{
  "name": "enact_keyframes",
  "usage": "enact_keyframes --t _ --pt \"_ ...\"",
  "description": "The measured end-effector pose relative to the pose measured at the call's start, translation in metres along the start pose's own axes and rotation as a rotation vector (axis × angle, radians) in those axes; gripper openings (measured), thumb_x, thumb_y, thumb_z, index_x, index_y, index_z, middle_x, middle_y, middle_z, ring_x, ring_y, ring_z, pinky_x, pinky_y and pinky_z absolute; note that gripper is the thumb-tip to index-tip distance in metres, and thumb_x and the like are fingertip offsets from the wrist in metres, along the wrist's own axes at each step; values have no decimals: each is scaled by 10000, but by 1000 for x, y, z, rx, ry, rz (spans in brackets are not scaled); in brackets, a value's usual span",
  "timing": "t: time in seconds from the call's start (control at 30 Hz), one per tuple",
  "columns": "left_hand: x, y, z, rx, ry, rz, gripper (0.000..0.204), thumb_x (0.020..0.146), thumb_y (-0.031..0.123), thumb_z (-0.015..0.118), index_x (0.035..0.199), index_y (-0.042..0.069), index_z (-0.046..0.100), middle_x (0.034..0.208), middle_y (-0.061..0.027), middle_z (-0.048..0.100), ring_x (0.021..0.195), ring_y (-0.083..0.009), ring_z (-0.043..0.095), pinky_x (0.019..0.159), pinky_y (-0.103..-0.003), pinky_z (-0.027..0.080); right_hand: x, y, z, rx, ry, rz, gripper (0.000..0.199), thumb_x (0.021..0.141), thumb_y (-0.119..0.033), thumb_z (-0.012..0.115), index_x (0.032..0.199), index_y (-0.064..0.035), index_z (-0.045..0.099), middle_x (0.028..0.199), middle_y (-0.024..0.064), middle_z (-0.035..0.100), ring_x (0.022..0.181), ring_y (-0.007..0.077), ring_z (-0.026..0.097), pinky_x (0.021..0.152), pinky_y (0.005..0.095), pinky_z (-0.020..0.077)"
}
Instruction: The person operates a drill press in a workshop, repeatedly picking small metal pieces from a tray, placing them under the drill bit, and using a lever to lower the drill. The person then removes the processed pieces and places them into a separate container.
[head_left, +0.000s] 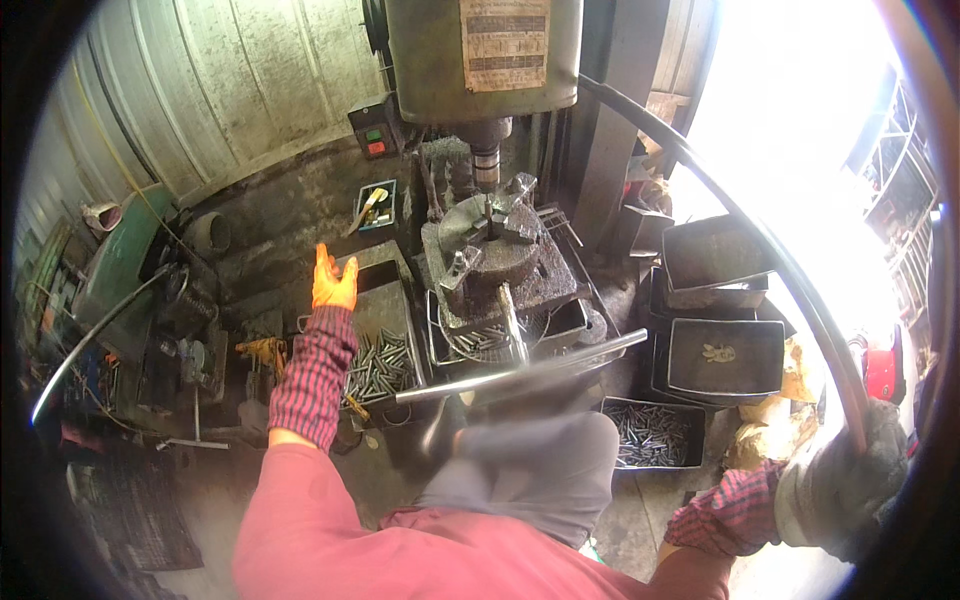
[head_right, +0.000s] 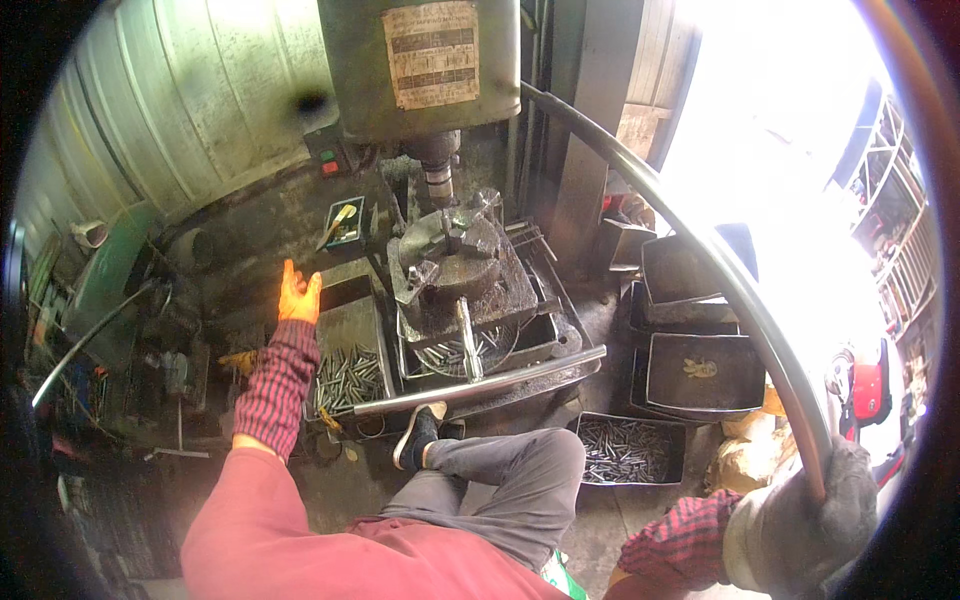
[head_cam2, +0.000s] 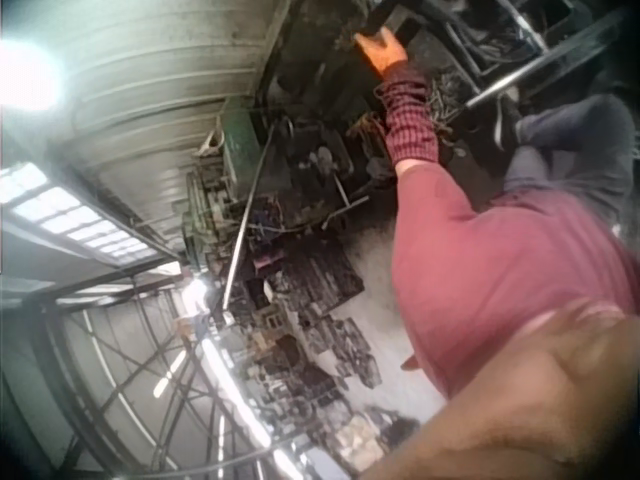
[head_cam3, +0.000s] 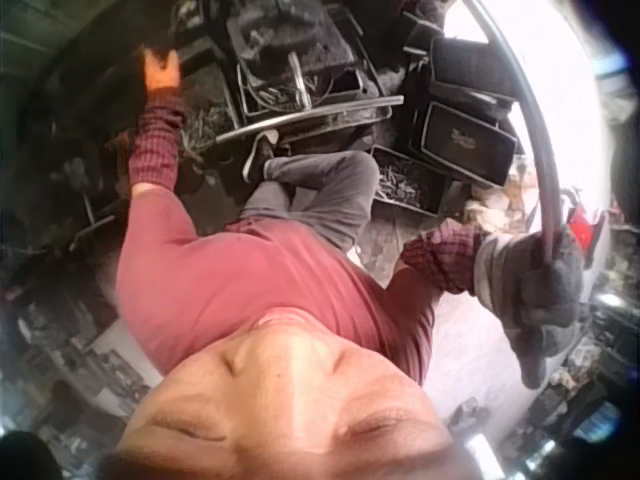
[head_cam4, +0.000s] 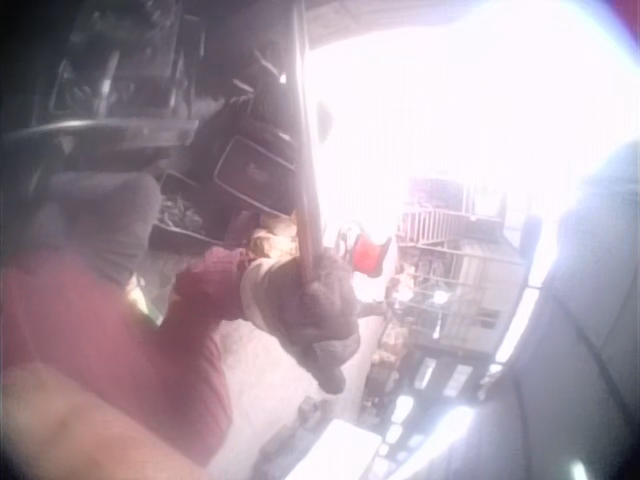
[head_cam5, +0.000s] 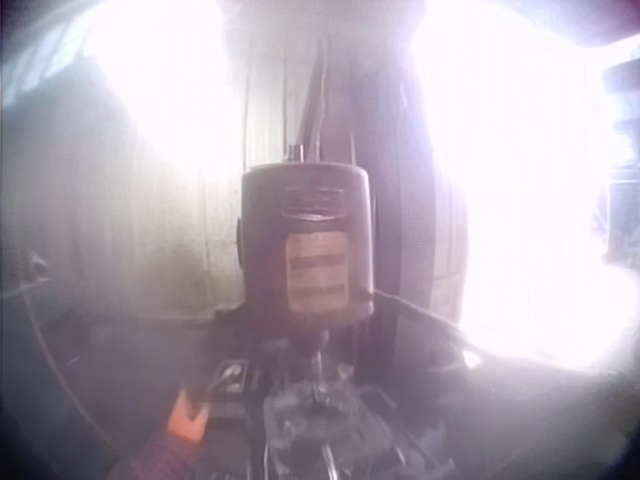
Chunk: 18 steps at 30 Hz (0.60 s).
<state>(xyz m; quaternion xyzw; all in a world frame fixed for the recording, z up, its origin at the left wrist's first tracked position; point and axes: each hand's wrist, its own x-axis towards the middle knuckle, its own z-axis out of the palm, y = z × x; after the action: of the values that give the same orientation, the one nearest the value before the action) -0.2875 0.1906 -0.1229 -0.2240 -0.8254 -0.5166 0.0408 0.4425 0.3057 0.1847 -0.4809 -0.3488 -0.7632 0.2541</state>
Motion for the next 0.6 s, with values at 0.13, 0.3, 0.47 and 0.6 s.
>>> enact_keyframes --t 0.13,0.3,0.47,0.6 --pt "-105 -18 -31 -278 1 58 512 1016 129 705 1487 3 550 1349 -100 668 1124 -147 644 994 -291 521 1 -13 -28 507 44 90 316 960 -482 715 839 -192 749 732 -58 700 634 147 699 574 313 568" --pt "-252 -55 -65 -185 -103 -80 379 991 158 738 1347 38 694 1131 -38 745 933 -95 648 862 -264 543 -23 -4 -21 295 -70 32 354 965 -515 689 873 -175 727 770 -54 694 621 148 674 651 293 579" --pt "-329 -135 -106 46 -178 -408 397 970 153 741 1333 3 684 1163 -108 757 955 -152 694 898 -292 560 -53 -6 -9 53 -280 97 423 1000 -549 614 889 -147 682 820 -65 664 669 123 635 731 264 554" --pt "-358 -186 -138 293 -100 -446 348 970 143 735 1288 5 700 1111 -119 762 994 -197 716 932 -318 558 -51 -20 -34 0 -268 89 441 1011 -530 601 878 -114 659 825 -66 645 683 111 617 713 259 533"
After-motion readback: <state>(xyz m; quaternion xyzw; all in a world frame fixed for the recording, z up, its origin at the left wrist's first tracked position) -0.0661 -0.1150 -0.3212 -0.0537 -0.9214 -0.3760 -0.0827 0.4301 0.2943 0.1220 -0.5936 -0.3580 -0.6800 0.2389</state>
